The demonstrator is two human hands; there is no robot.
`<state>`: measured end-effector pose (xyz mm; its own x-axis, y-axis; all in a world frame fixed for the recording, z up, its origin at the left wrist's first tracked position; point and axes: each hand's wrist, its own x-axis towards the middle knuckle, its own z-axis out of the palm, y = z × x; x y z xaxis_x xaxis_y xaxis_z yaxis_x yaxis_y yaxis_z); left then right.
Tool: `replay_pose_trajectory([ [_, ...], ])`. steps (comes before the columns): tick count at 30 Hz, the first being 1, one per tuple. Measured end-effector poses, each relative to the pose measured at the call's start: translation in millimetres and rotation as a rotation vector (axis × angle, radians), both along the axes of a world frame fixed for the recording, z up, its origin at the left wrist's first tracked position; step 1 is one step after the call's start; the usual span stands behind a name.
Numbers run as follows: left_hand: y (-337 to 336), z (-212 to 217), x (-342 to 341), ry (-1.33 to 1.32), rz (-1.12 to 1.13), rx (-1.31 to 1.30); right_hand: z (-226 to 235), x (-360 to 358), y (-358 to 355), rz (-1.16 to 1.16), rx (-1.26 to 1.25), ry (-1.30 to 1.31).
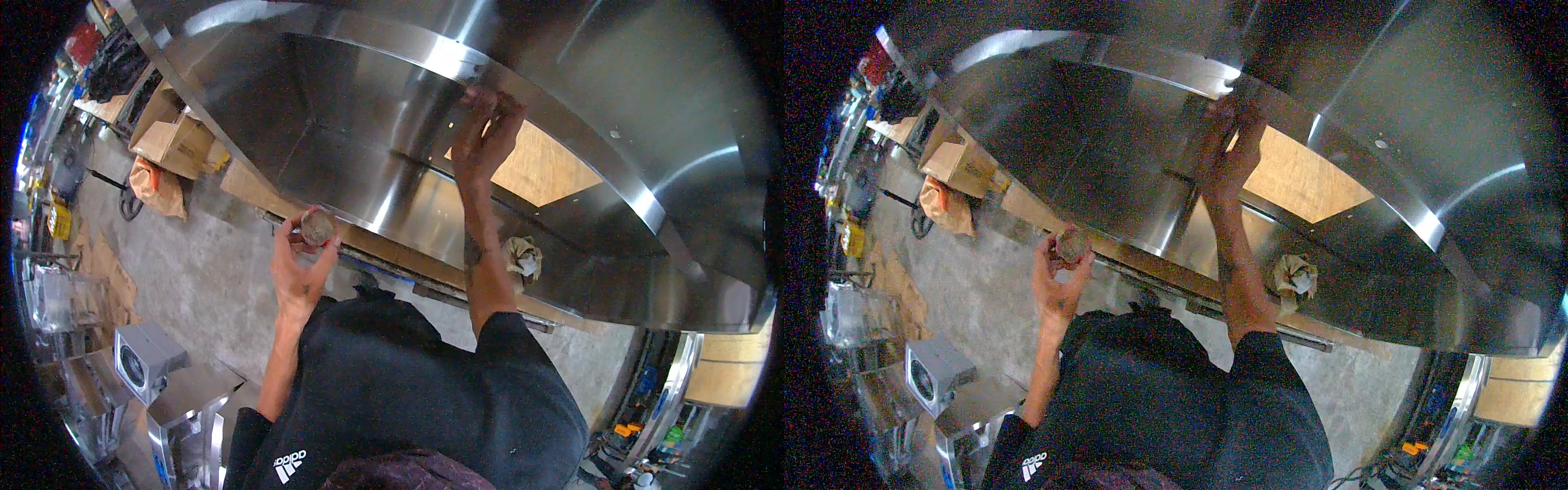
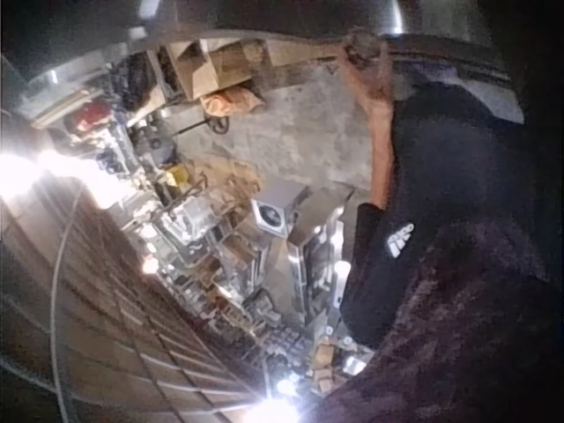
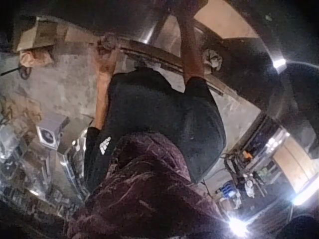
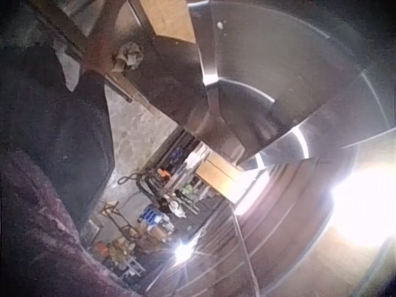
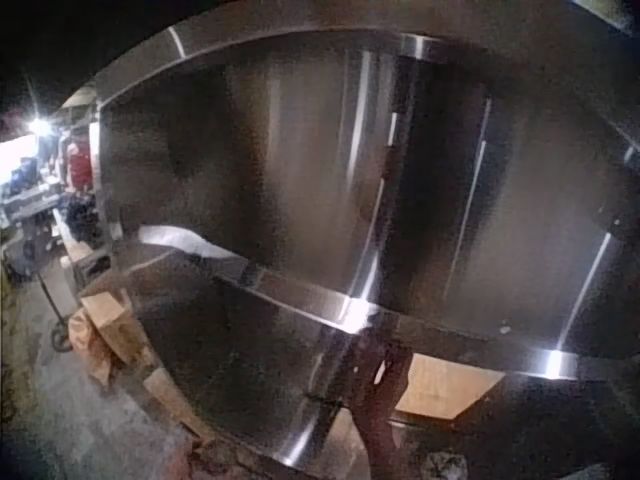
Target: The person applies a substance from a small container onto a large stainless steel surface using a stick, then wipes the area with a cloth. The person repeats the application and wiping process across different sections of the metal surface.
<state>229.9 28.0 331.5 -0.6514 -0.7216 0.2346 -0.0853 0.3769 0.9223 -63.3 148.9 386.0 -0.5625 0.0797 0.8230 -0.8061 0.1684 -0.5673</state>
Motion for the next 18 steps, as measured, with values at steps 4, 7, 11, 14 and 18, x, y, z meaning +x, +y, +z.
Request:
replay_pose_trajectory([
  [4, -4, 10, 13, 0.108, -0.006, -0.009, -13, 87, 2, 0.221, 0.007, -0.209],
  [7, -6, 22, 25, 0.071, 0.004, -0.005, -10, 153, 9, 0.42, -0.007, -0.328],
  [11, -9, 27, 49, 0.07, -0.001, -0.027, -8, 214, 9, 0.531, 0.054, -0.298],
  [14, -5, 30, 69, 0.074, -0.016, -0.078, -1, 242, 5, 0.503, 0.235, -0.154],
  [18, 1, 25, 95, 0.115, -0.019, -0.091, -2, 272, -2, 0.493, 0.357, -0.144],
])
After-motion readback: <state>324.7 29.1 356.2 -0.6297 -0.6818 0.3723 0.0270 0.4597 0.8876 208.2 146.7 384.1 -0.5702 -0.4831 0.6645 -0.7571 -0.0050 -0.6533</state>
